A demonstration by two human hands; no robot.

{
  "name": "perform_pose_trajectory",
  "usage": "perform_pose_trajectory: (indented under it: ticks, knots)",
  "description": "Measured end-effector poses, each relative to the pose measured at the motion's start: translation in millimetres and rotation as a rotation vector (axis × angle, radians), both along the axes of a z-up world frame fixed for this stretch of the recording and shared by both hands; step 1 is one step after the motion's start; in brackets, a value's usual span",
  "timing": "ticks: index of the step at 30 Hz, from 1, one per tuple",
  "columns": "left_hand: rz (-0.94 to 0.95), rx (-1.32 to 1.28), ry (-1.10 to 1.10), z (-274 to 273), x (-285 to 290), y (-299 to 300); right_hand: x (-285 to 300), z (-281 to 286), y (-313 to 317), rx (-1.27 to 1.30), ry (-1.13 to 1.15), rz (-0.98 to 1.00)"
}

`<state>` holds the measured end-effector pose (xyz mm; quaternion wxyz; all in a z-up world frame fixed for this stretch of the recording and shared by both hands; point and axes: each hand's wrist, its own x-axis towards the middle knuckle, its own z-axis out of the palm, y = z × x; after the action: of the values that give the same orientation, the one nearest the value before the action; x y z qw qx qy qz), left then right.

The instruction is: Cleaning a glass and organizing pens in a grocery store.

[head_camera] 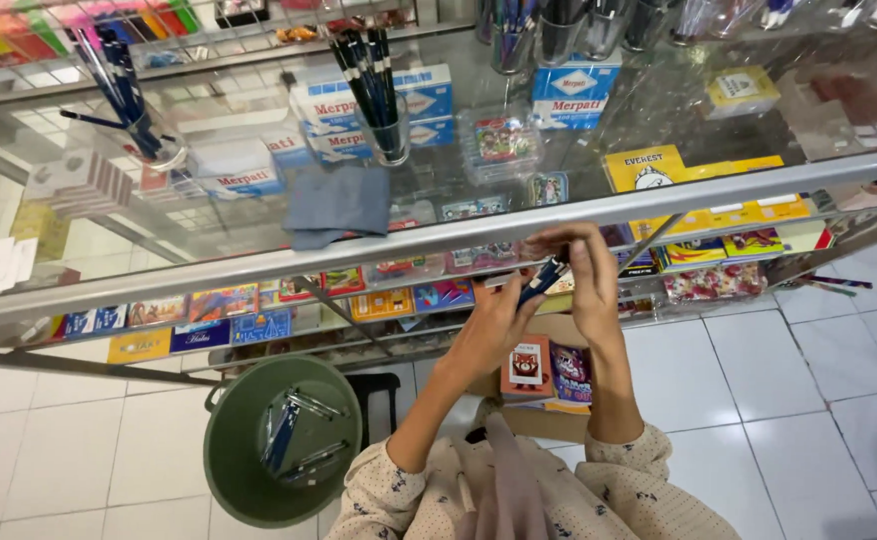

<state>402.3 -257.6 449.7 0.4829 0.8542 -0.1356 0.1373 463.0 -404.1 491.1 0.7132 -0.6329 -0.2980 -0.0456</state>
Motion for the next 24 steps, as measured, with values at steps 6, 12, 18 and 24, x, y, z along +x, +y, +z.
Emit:
perform_pose_trajectory:
  ticks: [6, 12, 18, 24]
  knots:
    - [-0.013, -0.023, -0.062, 20, 18, -12, 35, -10, -28, 0.11, -0.02, 0.133]
    - [0.013, 0.186, -0.07, 34, 37, -1, 56, -6, -32, -0.089, -0.151, 0.22]
    - [-0.051, 0.282, -0.065, 65, 47, 12, 76, -23, -35, -0.019, 0.026, 0.188]
    - [0.026, 0.37, -0.304, 110, 55, 58, 80, 25, -3, -0.09, -0.214, -0.007]
